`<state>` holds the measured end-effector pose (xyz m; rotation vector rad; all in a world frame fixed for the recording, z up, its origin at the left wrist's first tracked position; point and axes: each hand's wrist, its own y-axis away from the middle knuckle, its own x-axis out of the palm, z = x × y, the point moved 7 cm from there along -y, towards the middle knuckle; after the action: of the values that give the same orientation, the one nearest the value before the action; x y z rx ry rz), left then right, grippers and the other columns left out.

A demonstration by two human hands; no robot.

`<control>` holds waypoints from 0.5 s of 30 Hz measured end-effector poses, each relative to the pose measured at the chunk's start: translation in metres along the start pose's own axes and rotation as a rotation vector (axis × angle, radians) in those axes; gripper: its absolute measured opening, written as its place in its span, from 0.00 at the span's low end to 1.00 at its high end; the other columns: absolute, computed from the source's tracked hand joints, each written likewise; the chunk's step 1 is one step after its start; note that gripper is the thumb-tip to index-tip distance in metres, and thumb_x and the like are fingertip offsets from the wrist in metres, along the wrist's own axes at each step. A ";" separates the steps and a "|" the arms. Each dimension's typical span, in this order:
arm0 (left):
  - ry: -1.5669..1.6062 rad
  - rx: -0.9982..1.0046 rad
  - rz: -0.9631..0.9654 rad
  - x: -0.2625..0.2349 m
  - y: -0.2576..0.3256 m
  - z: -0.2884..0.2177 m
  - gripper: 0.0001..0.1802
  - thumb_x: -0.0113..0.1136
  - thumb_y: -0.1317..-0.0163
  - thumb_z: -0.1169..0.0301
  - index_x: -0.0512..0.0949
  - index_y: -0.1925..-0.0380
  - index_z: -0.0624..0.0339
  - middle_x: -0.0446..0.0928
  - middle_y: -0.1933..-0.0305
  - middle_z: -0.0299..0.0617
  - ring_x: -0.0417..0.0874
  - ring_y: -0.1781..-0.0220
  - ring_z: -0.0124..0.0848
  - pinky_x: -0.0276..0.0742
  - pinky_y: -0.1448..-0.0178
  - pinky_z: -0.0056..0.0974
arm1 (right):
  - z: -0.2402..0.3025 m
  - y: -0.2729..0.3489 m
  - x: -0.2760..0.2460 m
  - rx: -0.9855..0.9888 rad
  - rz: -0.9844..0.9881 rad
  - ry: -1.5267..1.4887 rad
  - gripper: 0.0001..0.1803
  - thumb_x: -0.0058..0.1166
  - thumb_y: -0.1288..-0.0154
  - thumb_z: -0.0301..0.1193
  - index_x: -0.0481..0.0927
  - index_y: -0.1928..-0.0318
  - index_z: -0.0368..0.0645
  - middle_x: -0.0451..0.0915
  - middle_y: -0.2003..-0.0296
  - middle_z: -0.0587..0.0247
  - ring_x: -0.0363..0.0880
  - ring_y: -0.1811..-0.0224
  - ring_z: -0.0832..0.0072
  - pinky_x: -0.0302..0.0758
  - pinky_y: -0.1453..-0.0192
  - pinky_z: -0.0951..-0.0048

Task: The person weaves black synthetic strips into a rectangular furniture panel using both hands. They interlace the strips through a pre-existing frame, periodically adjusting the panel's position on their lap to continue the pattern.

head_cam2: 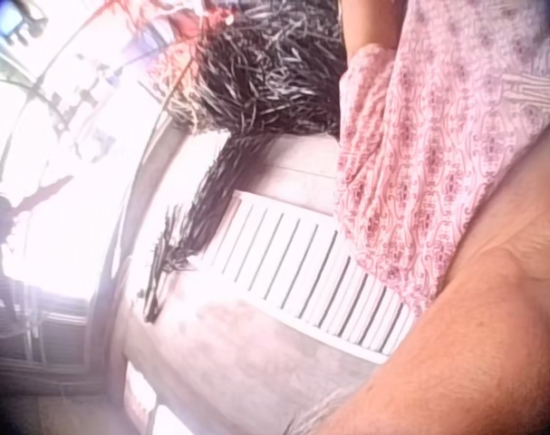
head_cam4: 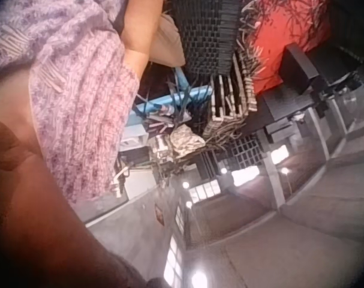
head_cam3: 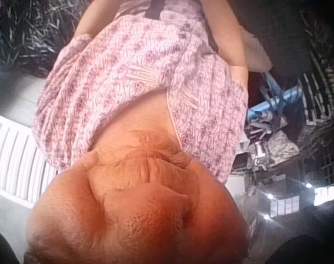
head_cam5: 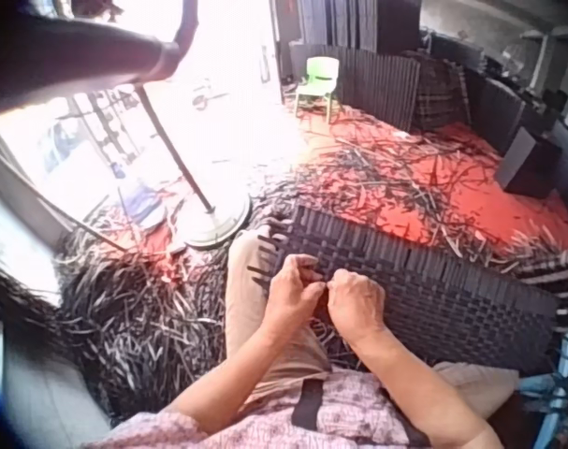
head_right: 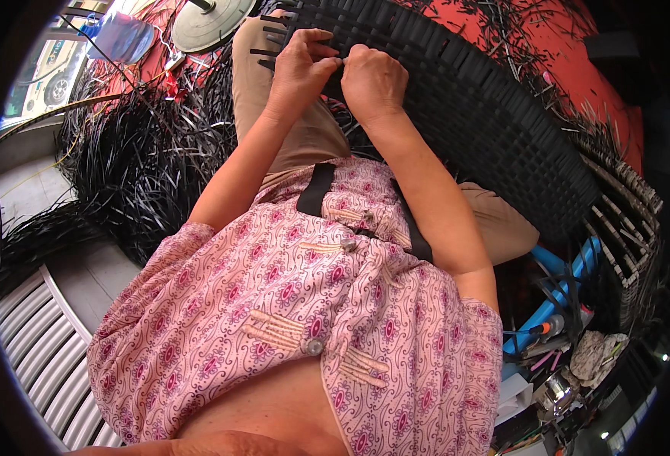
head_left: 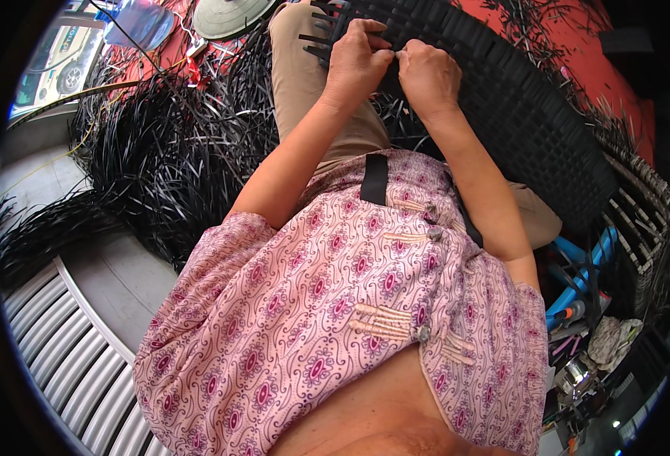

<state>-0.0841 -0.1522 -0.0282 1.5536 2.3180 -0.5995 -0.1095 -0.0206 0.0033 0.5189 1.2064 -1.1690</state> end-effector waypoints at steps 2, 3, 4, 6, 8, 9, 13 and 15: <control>0.033 -0.018 -0.003 -0.001 0.000 0.003 0.24 0.68 0.45 0.75 0.77 0.47 0.64 0.87 0.61 0.45 0.89 0.59 0.32 0.83 0.51 0.35 | 0.002 -0.002 0.001 -0.044 -0.011 0.027 0.09 0.57 0.36 0.32 0.83 0.69 0.41 0.86 0.71 0.49 0.88 0.66 0.52 0.83 0.60 0.54; 0.035 -0.004 -0.014 0.000 0.000 0.004 0.23 0.68 0.44 0.75 0.77 0.47 0.64 0.87 0.61 0.45 0.88 0.59 0.31 0.83 0.51 0.34 | 0.001 -0.002 0.001 -0.075 -0.028 0.033 0.08 0.57 0.36 0.32 0.83 0.69 0.41 0.86 0.71 0.49 0.88 0.67 0.52 0.84 0.61 0.54; 0.036 0.010 -0.026 0.000 -0.001 0.005 0.23 0.68 0.44 0.75 0.77 0.47 0.64 0.88 0.61 0.45 0.88 0.59 0.31 0.83 0.51 0.34 | 0.002 -0.002 0.001 -0.107 -0.044 0.039 0.08 0.57 0.36 0.31 0.82 0.70 0.41 0.86 0.71 0.50 0.88 0.67 0.52 0.84 0.61 0.54; 0.023 0.025 -0.041 0.001 0.000 0.005 0.22 0.67 0.43 0.74 0.77 0.47 0.64 0.88 0.61 0.44 0.88 0.59 0.30 0.83 0.52 0.34 | 0.002 -0.004 0.002 -0.131 -0.040 0.058 0.08 0.57 0.36 0.31 0.83 0.69 0.41 0.86 0.71 0.49 0.88 0.67 0.52 0.84 0.61 0.54; -0.006 0.029 -0.048 0.000 0.001 0.001 0.21 0.67 0.42 0.74 0.77 0.48 0.63 0.88 0.61 0.43 0.88 0.59 0.29 0.82 0.52 0.33 | 0.001 -0.006 0.003 -0.119 -0.018 0.055 0.09 0.57 0.35 0.33 0.83 0.68 0.42 0.85 0.71 0.49 0.87 0.66 0.52 0.83 0.60 0.54; 0.013 0.030 -0.051 0.000 0.000 0.002 0.21 0.67 0.42 0.74 0.77 0.48 0.63 0.88 0.61 0.43 0.88 0.59 0.29 0.82 0.52 0.33 | -0.001 -0.007 0.004 -0.095 0.002 0.042 0.09 0.58 0.34 0.35 0.83 0.68 0.43 0.85 0.71 0.49 0.87 0.66 0.51 0.83 0.60 0.53; 0.064 0.034 -0.068 -0.001 0.005 0.005 0.20 0.67 0.42 0.74 0.77 0.49 0.62 0.87 0.62 0.41 0.88 0.60 0.28 0.82 0.53 0.34 | -0.009 0.000 0.002 -0.121 -0.044 -0.134 0.10 0.59 0.33 0.36 0.85 0.65 0.44 0.85 0.70 0.51 0.86 0.65 0.52 0.82 0.59 0.54; 0.068 0.044 -0.074 -0.003 0.009 0.000 0.19 0.67 0.42 0.75 0.78 0.50 0.61 0.87 0.63 0.41 0.88 0.61 0.28 0.82 0.54 0.34 | -0.009 0.006 -0.001 -0.109 -0.054 -0.175 0.10 0.60 0.34 0.36 0.84 0.66 0.44 0.86 0.69 0.52 0.86 0.64 0.52 0.82 0.59 0.55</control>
<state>-0.0745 -0.1517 -0.0288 1.5361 2.4381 -0.6282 -0.1078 -0.0107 -0.0004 0.2972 1.1312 -1.1616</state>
